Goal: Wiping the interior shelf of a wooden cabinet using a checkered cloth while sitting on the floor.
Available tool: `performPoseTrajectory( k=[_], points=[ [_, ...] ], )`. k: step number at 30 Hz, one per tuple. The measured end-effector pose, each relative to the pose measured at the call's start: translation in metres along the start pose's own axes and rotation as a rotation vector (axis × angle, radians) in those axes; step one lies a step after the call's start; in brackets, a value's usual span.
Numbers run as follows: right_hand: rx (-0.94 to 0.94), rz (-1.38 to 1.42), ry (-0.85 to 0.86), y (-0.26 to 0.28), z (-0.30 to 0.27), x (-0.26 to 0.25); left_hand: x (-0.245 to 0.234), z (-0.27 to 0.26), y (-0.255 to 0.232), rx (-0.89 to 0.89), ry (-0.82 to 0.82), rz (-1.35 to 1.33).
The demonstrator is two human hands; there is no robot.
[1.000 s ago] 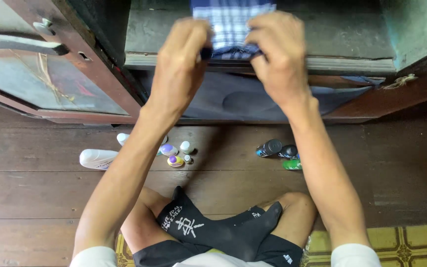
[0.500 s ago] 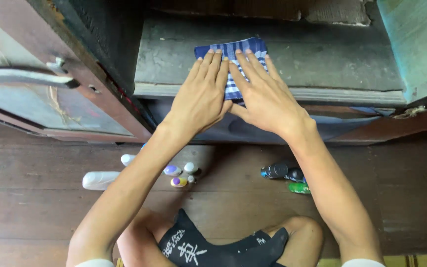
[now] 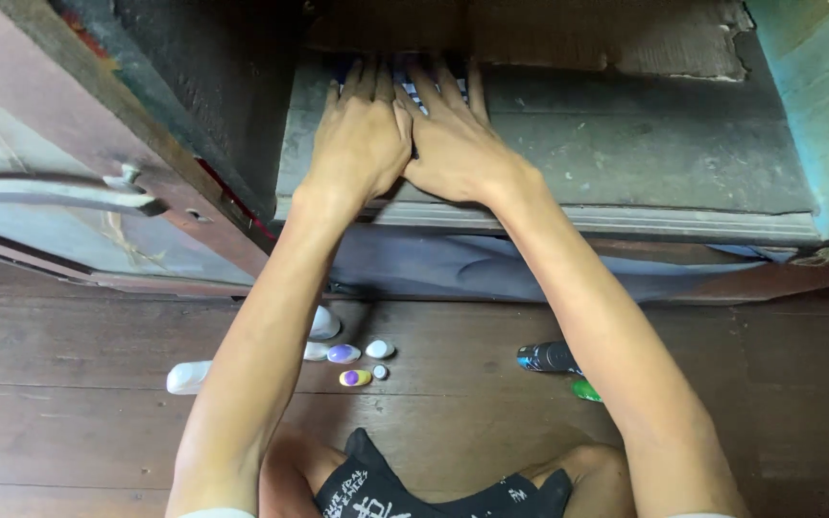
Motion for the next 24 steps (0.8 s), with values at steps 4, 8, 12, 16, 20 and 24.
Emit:
performPoseTrajectory(
  k=[4,8,12,16,20,24],
  points=[
    [-0.049,0.026,-0.052,0.002,-0.018,0.004,-0.016,-0.025,0.0,0.057,0.037,0.018],
    [-0.112,-0.052,-0.151,0.03,-0.056,0.01,-0.055,-0.068,-0.021,0.076,0.124,0.0],
    [-0.158,0.047,-0.098,0.053,-0.083,0.005,-0.081,-0.102,-0.029,0.063,0.253,0.047],
    [-0.151,0.007,-0.1,0.051,-0.073,0.01,-0.065,-0.093,-0.02,0.056,0.203,0.072],
    [-0.129,0.001,-0.107,0.03,-0.035,0.02,-0.031,-0.056,0.003,0.087,-0.001,0.205],
    [-0.031,0.121,-0.08,0.012,0.012,0.021,-0.015,-0.013,0.02,0.067,-0.147,0.289]
  ],
)
Point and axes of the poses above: each hand's wrist, its own z-axis towards the middle knuckle, its own x-axis out of the palm, y = z × x, the point moved 2 cm from there along z, towards the middle knuckle, and after that the axes turned 6 degrees about -x, right-handed, at the moved point
